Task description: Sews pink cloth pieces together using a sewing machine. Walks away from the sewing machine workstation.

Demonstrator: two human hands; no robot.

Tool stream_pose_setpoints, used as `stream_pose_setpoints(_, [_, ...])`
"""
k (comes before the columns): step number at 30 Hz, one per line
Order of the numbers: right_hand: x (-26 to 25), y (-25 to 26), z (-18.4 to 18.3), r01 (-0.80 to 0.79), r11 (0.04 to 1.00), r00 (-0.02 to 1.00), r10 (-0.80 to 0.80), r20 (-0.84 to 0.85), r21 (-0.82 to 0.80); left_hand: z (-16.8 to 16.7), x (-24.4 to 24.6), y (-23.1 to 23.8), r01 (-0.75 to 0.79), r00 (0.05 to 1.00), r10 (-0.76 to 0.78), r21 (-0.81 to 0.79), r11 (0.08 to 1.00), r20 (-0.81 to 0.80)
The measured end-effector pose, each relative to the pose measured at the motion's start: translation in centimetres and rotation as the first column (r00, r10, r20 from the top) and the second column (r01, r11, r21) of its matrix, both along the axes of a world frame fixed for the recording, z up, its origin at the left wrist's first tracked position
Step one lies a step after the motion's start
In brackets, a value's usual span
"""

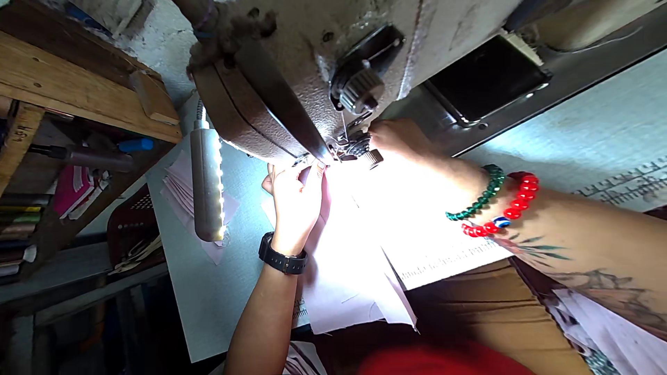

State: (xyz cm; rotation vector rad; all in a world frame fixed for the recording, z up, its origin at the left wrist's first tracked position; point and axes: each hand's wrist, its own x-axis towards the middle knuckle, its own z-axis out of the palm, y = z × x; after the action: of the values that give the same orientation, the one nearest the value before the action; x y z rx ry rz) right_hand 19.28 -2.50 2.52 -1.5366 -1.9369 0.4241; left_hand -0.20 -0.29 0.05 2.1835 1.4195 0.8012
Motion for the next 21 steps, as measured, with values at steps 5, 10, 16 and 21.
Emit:
stream_pose_setpoints(5, [-0.5, 0.1, 0.0, 0.008, 1.000, 0.998, -0.007, 0.069, -0.013, -0.1, -0.3, -0.3, -0.010, 0.998, 0.011, -0.018, 1.000, 0.054])
stream_pose_setpoints(10, [0.1, 0.2, 1.1, -0.049, 0.968, 0.996, 0.067, 0.065, -0.247, 0.5, 0.0, -0.3, -0.072, 0.997, 0.072, 0.012, 0.997, 0.036])
stream_pose_setpoints(16, [1.0, -4.3, -0.8, -0.386, 0.893, 0.918, 0.346, -0.193, -0.234, 1.0, -0.1, -0.7, 0.000, 0.993, 0.007, 0.061, 0.998, -0.120])
stream_pose_setpoints(21, [0.6, -5.3, -0.3, -0.328, 0.914, 0.934, 0.276, -0.228, -0.237, 1.6, -0.2, -1.3, 0.107, 0.982, -0.090, 0.098, 0.989, -0.164])
